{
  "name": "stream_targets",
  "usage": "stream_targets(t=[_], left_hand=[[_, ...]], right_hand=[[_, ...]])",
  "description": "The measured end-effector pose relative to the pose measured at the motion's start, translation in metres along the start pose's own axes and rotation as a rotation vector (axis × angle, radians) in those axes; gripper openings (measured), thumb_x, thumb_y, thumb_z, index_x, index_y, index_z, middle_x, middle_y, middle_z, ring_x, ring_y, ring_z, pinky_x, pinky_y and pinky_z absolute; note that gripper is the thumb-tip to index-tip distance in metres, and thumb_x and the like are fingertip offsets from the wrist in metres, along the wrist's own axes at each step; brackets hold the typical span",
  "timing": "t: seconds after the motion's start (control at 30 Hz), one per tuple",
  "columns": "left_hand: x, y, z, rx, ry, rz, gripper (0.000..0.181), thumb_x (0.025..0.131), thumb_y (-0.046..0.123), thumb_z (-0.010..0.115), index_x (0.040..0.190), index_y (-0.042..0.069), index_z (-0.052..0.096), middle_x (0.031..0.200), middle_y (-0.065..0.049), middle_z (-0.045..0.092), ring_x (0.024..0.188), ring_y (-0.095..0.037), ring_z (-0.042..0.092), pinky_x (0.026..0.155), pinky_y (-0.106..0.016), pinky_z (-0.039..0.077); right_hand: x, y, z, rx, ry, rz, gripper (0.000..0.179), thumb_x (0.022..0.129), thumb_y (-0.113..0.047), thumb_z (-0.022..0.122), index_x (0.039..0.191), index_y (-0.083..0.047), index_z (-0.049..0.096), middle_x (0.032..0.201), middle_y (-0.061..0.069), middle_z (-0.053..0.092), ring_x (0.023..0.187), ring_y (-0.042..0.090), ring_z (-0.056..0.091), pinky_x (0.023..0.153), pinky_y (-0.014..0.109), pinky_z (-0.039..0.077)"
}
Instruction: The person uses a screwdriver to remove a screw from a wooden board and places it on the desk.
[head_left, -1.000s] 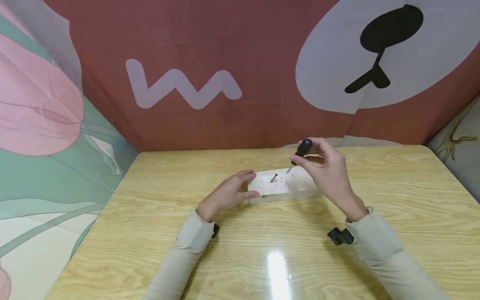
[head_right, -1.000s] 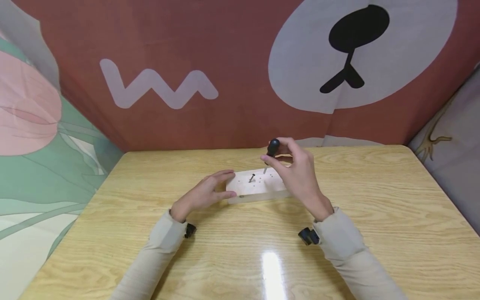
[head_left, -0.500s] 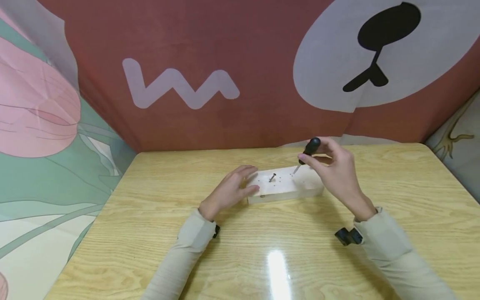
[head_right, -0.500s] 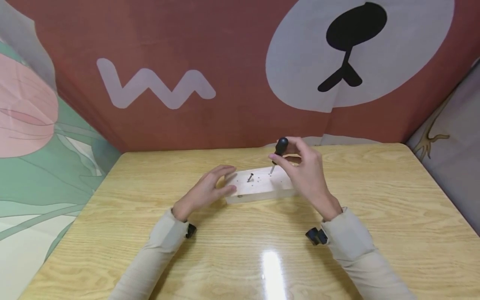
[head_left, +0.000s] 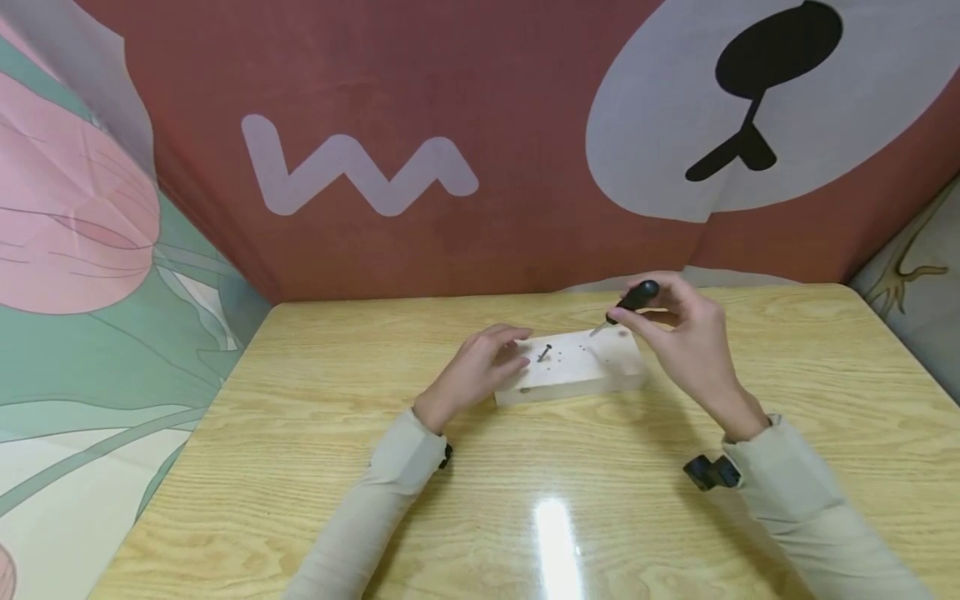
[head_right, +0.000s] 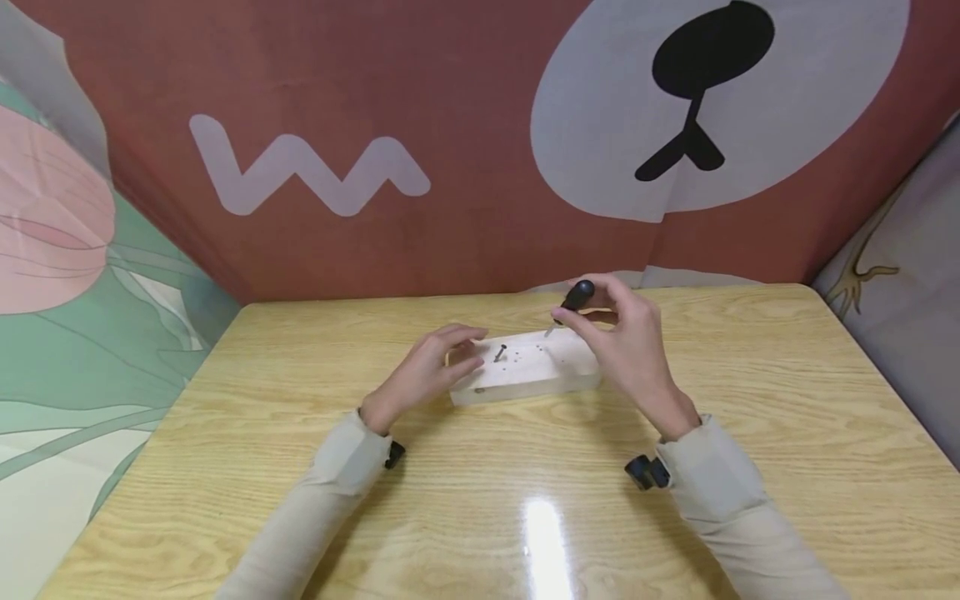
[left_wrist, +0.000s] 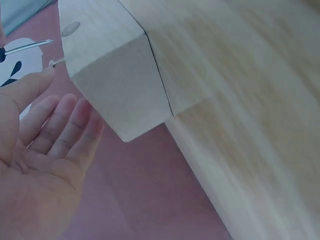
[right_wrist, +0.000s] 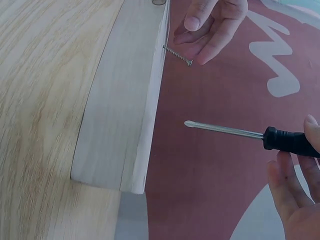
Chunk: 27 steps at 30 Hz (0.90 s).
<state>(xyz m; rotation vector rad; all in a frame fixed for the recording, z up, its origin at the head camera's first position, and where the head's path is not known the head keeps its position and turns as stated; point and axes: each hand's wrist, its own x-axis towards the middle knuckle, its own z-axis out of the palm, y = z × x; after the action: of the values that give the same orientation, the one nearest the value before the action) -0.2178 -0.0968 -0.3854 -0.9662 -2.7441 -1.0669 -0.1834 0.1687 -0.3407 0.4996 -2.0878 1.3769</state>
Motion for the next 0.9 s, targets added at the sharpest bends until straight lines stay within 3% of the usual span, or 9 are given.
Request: stream_targets(t=[0.2, 0.4, 0.67, 0.9], left_hand=[[0.007, 0.003, 0.006, -0.002, 0.002, 0.018, 0.034, 0.094, 0.008, 0.068, 0.127, 0.001, 0.066, 0.121, -0.011, 0.07, 0.104, -0.02, 0.069, 0.092, -0.027, 0.056], [0.012, 0.006, 0.012, -0.032, -0.032, 0.005, 0.033, 0.093, 0.004, 0.068, 0.126, 0.001, 0.067, 0.115, -0.012, 0.071, 0.1, -0.019, 0.07, 0.086, -0.02, 0.056], [0.016, 0.01, 0.016, -0.038, -0.053, -0.04, 0.026, 0.093, 0.005, 0.069, 0.119, 0.003, 0.071, 0.111, -0.009, 0.074, 0.098, -0.016, 0.07, 0.085, -0.017, 0.055], [0.017, 0.013, 0.017, -0.041, -0.02, -0.026, 0.017, 0.093, 0.006, 0.069, 0.109, 0.004, 0.073, 0.102, -0.007, 0.075, 0.091, -0.014, 0.071, 0.08, -0.018, 0.056]], right_hand=[[-0.001, 0.003, -0.005, -0.002, -0.011, -0.033, 0.035, 0.076, 0.008, 0.081, 0.108, -0.002, 0.069, 0.095, -0.018, 0.067, 0.082, -0.005, 0.066, 0.071, 0.009, 0.055], [-0.003, 0.005, -0.008, -0.001, -0.019, -0.012, 0.031, 0.077, 0.007, 0.08, 0.105, 0.0, 0.069, 0.095, -0.019, 0.068, 0.081, -0.004, 0.067, 0.072, 0.011, 0.056], [-0.006, 0.006, -0.009, -0.022, -0.031, -0.007, 0.029, 0.078, 0.005, 0.08, 0.104, -0.003, 0.07, 0.093, -0.007, 0.071, 0.08, -0.001, 0.068, 0.072, 0.011, 0.056], [-0.007, 0.006, -0.009, -0.011, -0.019, 0.012, 0.031, 0.077, 0.007, 0.08, 0.105, -0.002, 0.071, 0.091, -0.019, 0.069, 0.079, -0.004, 0.068, 0.072, 0.009, 0.055]])
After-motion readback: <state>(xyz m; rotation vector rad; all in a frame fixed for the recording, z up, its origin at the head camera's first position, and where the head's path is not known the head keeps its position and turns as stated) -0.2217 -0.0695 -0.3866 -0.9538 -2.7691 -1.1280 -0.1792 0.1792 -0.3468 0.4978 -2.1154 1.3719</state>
